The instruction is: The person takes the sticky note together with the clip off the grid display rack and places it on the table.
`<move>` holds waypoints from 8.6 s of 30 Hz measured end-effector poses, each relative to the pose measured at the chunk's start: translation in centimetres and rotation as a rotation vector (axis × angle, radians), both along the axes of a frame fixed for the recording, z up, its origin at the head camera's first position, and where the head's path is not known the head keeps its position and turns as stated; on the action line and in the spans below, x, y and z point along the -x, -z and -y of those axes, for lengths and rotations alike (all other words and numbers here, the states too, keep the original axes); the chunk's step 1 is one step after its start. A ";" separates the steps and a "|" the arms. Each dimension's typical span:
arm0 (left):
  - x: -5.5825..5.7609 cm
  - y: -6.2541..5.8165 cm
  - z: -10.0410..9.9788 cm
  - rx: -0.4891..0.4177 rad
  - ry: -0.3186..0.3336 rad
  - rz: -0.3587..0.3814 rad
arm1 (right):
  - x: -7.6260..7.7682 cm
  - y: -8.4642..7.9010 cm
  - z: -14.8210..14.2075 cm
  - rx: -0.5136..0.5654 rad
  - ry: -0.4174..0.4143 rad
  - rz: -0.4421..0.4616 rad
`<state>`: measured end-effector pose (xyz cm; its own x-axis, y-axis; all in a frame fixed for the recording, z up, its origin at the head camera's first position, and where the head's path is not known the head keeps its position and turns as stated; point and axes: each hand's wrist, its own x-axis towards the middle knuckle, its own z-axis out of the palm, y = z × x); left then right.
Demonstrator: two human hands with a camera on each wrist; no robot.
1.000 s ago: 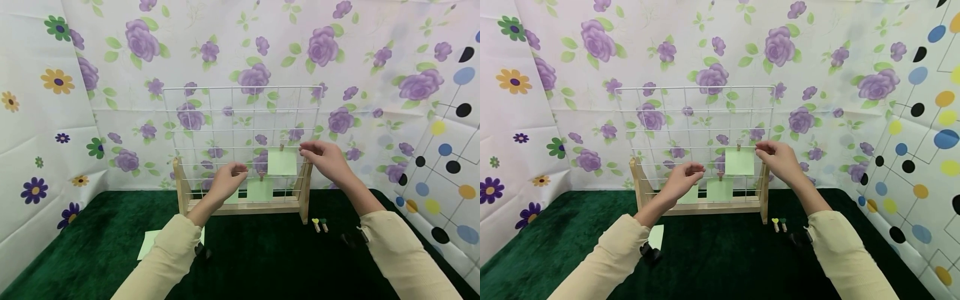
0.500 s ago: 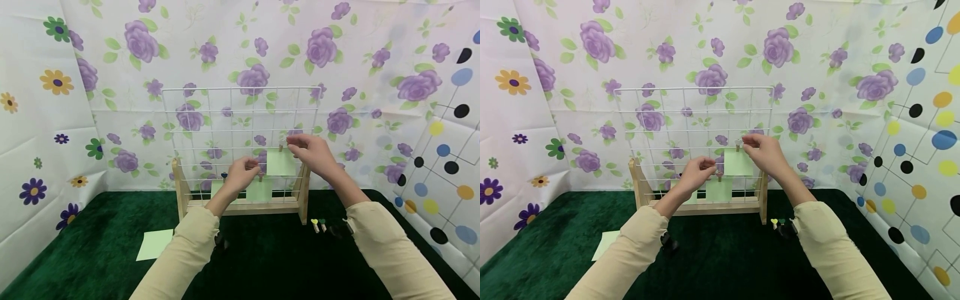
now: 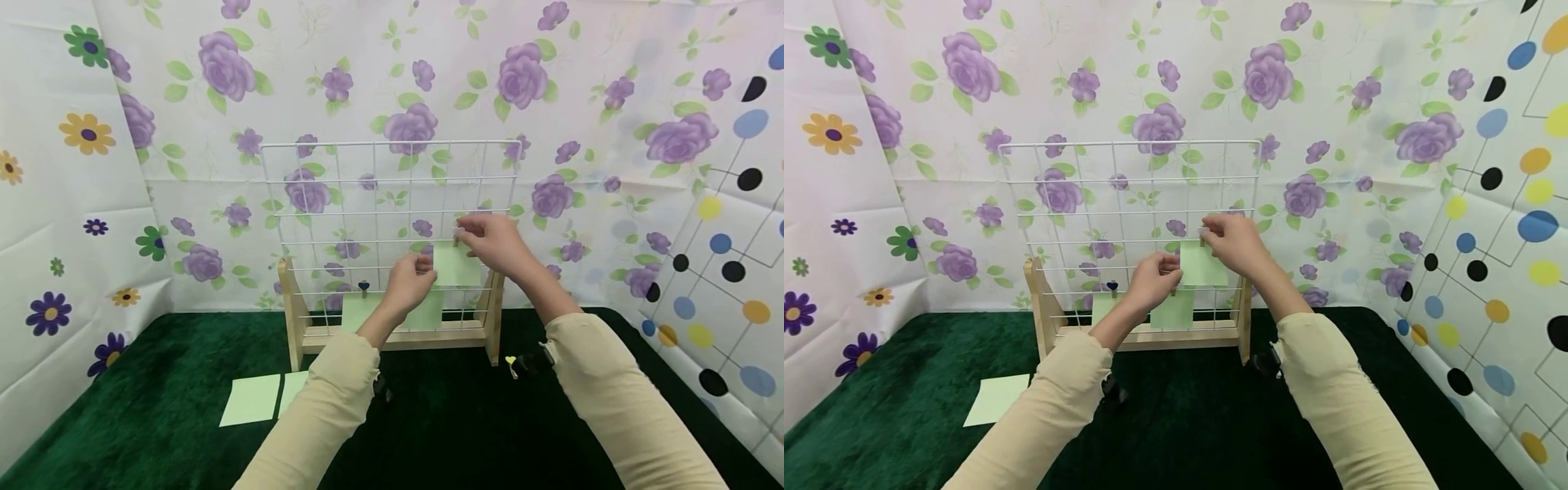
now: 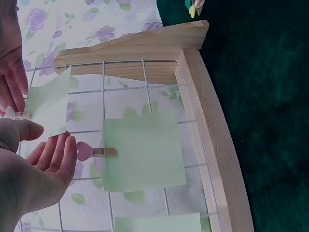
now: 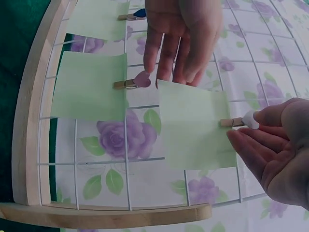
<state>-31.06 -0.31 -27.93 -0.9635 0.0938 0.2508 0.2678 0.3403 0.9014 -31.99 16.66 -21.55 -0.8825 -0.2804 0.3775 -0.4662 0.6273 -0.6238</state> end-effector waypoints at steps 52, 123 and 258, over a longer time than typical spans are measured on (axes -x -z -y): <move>0.9 -0.9 -1.0 -0.033 -0.116 -0.013 | 1.4 -0.2 1.0 -0.161 0.065 -0.298; -5.6 8.7 11.9 0.054 -0.004 0.320 | -2.2 10.5 -8.2 -0.232 0.016 -0.179; -2.9 8.2 13.4 0.181 -0.170 0.046 | -1.2 9.5 5.1 0.000 -0.155 0.056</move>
<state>-28.17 -13.68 -36.16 -0.9793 -0.0311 0.2001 0.1529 0.5340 0.8316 -30.78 11.53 -31.07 -0.8484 -0.4152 0.3285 -0.5218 0.5504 -0.6517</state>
